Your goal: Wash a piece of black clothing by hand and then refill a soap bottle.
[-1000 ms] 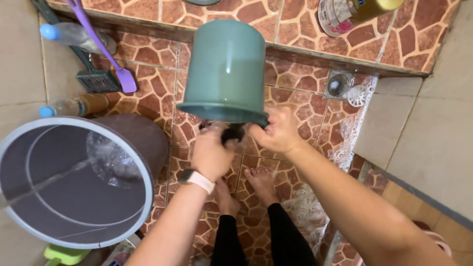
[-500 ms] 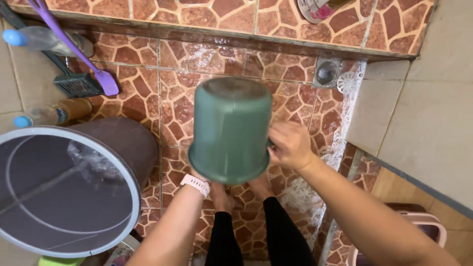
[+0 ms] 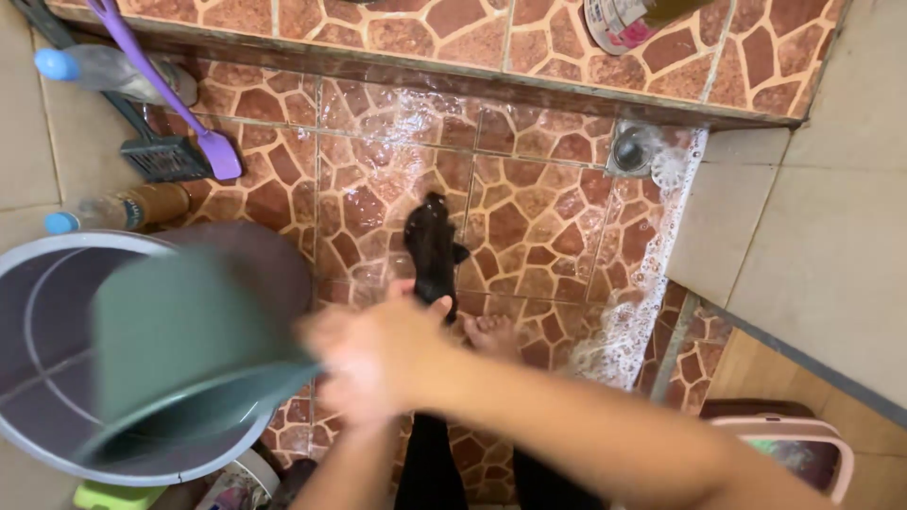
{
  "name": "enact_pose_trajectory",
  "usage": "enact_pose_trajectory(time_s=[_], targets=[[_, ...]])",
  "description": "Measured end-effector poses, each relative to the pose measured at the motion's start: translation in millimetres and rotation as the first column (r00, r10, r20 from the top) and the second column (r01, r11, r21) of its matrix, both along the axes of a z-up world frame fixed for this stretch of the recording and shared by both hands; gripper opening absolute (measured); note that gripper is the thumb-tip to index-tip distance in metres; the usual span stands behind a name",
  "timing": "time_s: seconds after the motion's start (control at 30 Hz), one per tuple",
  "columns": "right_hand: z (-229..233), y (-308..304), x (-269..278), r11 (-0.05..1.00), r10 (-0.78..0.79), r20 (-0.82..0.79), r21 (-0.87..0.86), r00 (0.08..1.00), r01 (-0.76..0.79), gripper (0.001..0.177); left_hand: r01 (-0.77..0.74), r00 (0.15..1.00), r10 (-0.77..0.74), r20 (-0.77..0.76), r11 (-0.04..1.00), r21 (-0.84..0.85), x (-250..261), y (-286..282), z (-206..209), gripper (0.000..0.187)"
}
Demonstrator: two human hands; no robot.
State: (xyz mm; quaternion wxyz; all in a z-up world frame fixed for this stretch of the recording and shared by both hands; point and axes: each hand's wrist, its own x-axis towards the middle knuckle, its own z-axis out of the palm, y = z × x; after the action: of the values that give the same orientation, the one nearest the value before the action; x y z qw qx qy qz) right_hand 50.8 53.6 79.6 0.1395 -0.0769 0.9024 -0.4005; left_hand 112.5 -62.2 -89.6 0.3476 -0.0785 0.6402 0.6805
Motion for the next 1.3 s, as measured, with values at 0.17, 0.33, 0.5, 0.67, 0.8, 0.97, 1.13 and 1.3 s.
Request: enact_pose_trajectory(time_s=[0.17, 0.33, 0.5, 0.67, 0.8, 0.97, 1.13, 1.3], targets=[[23, -43, -35, 0.982, 0.103, -0.083, -0.149, 0.991, -0.115, 0.070, -0.078, 0.995, 0.089, 0.043, 0.972, -0.223, -20, 21, 49, 0.035], [-41, 28, 10, 0.810, -0.381, 0.052, -0.464, 0.923, 0.360, 0.067, -0.196, 0.974, 0.211, 0.081, 0.967, -0.161, -39, -2, 86, 0.030], [-69, 77, 47, 0.948, -0.256, -0.028, -0.204, 0.966, 0.245, 0.116, -0.224, 0.964, 0.239, 0.117, 0.966, -0.130, -44, 14, 108, 0.029], [-86, 63, 54, 0.851, -0.329, -0.014, -0.437, 0.944, 0.291, 0.101, -0.230, 0.937, 0.243, 0.249, 0.970, -0.083, -55, 25, 144, 0.029], [-75, 51, 58, 0.816, -0.435, -0.070, -0.452, 0.898, 0.361, 0.052, -0.346, 0.805, 0.342, 0.484, 0.934, -0.085, -46, -1, 100, 0.040], [-32, 41, 81, 0.677, -0.488, 0.117, -0.575, 0.865, 0.459, 0.041, -0.335, 0.577, 0.294, 0.762, 0.936, -0.107, -59, 36, 110, 0.060], [-29, 45, 128, 0.504, -0.429, 0.337, -0.680, 0.838, 0.532, 0.040, -0.412, 0.455, 0.072, 0.887, 0.901, 0.138, -43, 35, 82, 0.062], [-55, 66, 177, 0.060, -0.260, 0.717, -0.656, 0.647, 0.752, 0.041, -0.200, 0.402, -0.001, 0.915, 0.976, 0.089, -15, 23, 69, 0.050]])
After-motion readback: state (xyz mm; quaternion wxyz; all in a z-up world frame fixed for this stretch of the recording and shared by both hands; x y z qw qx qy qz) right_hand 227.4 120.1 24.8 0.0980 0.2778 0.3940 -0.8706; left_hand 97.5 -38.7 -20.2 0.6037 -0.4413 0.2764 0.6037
